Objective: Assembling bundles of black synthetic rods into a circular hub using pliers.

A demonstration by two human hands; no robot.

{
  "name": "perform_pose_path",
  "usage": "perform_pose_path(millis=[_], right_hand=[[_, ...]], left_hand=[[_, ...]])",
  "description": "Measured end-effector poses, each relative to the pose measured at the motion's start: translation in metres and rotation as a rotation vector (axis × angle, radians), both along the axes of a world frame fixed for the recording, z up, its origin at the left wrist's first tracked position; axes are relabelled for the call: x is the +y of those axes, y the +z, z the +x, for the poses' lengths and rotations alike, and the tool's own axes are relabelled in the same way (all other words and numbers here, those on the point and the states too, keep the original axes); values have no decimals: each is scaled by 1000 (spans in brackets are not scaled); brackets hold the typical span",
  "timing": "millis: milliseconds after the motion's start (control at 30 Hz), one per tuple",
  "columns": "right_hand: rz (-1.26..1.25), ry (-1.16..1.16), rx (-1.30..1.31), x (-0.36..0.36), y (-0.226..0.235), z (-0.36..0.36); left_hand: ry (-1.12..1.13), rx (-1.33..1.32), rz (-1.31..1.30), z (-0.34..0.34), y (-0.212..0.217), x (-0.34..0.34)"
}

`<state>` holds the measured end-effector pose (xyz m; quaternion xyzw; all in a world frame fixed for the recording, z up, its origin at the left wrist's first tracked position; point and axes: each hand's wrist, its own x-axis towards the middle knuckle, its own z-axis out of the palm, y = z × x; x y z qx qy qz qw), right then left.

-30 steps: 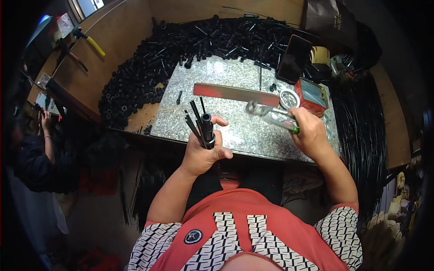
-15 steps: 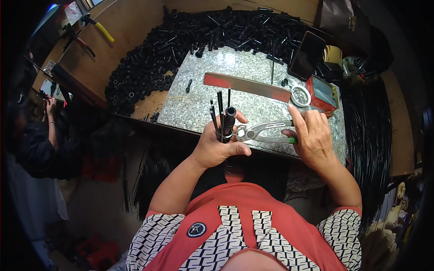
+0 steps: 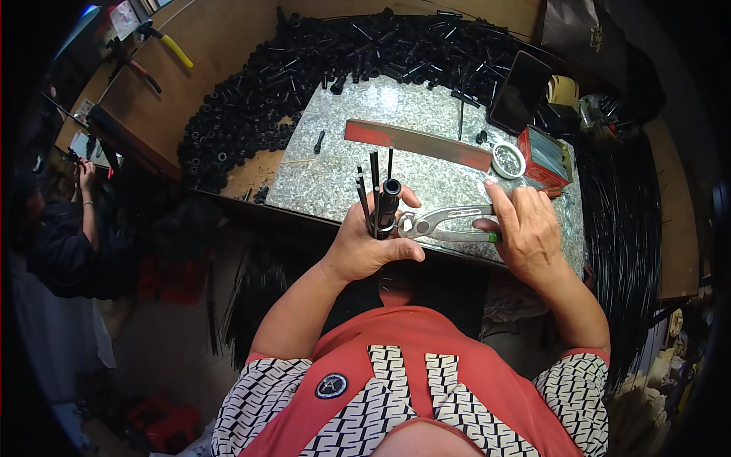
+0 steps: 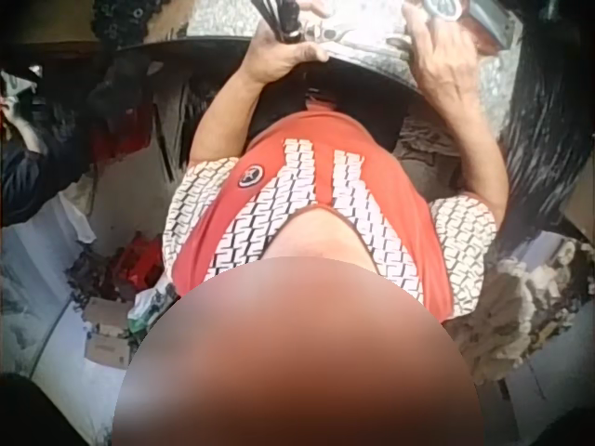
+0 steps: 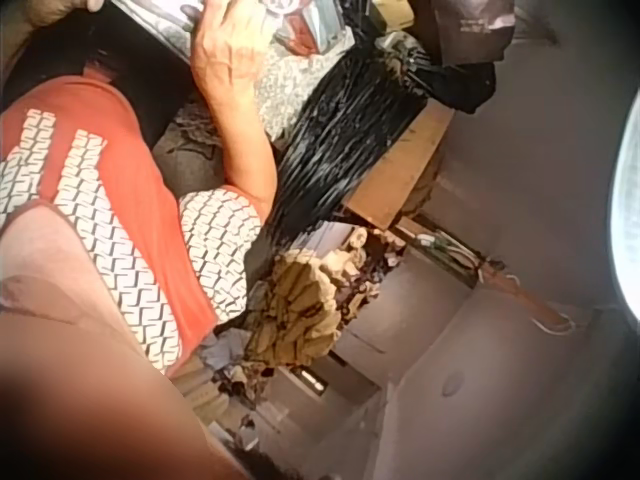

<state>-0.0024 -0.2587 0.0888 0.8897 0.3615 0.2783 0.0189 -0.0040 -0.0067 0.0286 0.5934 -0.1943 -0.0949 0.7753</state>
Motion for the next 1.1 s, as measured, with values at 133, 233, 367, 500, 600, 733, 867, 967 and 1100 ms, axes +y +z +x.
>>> perform_pose_path(millis=[133,233,367,500,600,733,867,967,1100], right_hand=[[17,-2,46,1,-6,0],[45,4,69,3,-12,1],[79,23,97,4,-19,3],[111,34,145,4,-26,3],[188,45,220,4,-26,4],[428,63,249,-6,-24,14],[551,-209,245,-33,-16,48],[575,-450,451,-57,-13,78],[265,-525,411,-64,-26,104]], left_hand=[[-10,42,-32,0,-2,-1],[-1,50,-39,0,0,-1],[19,36,-45,0,-2,-2],[14,48,-57,-3,1,0],[12,79,-116,-4,0,0],[0,-12,-83,0,-10,4],[64,29,-119,0,-11,2],[67,-30,-135,0,-10,0],[64,-78,-82,-7,-3,2]])
